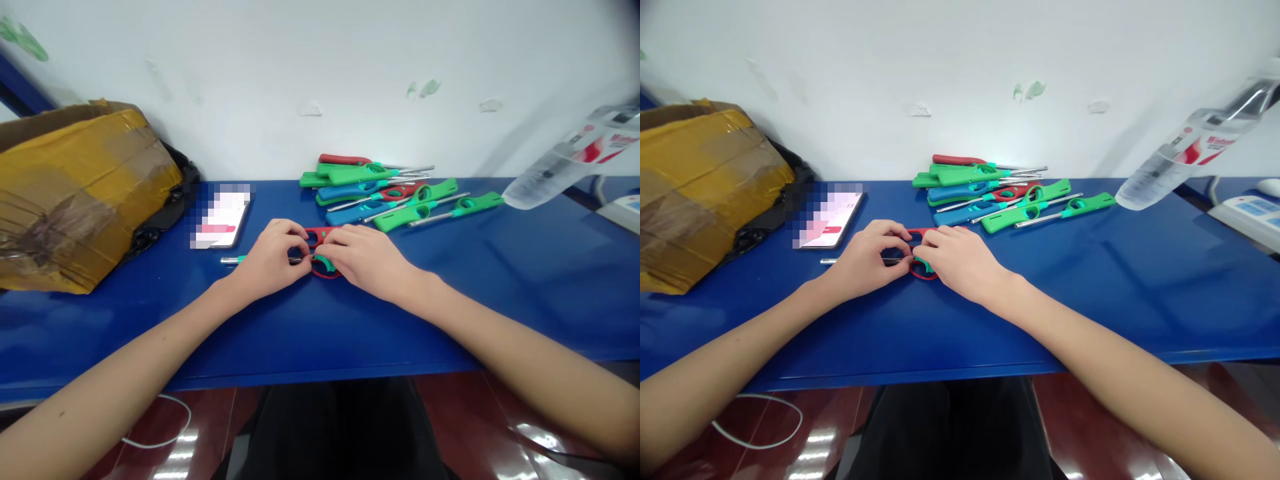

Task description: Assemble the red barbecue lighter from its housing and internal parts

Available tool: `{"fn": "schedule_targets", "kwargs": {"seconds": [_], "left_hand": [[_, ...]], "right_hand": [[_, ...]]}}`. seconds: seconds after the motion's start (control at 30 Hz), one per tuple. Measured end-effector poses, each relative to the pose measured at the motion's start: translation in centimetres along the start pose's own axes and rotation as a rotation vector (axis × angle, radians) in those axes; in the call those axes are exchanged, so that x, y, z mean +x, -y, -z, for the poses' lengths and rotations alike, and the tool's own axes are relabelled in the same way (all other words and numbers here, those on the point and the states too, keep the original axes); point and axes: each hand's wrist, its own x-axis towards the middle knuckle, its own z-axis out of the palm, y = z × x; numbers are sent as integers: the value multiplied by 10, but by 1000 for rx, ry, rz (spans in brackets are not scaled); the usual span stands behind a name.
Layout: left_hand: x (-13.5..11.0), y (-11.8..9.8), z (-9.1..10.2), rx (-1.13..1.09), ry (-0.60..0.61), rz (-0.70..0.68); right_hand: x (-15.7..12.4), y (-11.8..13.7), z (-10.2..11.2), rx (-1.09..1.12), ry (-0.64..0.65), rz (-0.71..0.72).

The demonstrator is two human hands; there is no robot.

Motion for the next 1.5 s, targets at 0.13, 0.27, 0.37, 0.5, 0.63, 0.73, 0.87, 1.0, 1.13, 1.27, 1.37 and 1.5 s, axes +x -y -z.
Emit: {"fn": "schedule_targets", "kwargs": {"seconds": [0.13, 0.27, 0.37, 0.5, 0.63, 0.73, 0.87, 1.0, 1.13, 1.27, 1.37, 1.5], "left_hand": [[-1, 0, -1, -4, -4, 7], [-1, 1, 0, -8, -1, 4], [-1, 1, 0, -9, 8, 7], [-1, 0, 1, -15, 6, 1], [-1, 0, 1, -17, 9, 0], [-1, -1, 1, -12, 13, 3], [0, -1, 1, -6, 17, 12], [0, -1, 0, -14, 19, 18], [0, -1, 0, -16, 16, 11], [0, -1, 0, -12, 10, 3], [0, -2, 0, -13, 11, 7], [0, -2, 0, -11, 13, 16]], "right_hand": [[-4, -1, 1, 110, -9, 7], [-6, 2, 6, 231, -14, -30], [-6, 4, 7, 276, -4, -56], [-4, 1, 2, 353, -20, -143], [0, -4, -4, 430, -40, -216], [3, -4, -2, 435, -21, -221], [4, 1, 2, 365, -5, -236], [3, 5, 1, 326, -29, -252], [4, 1, 0, 383, -21, -213], [6, -5, 0, 475, 44, -189], [7, -8, 0, 510, 38, -185], [7, -8, 1, 499, 44, -200]]}}
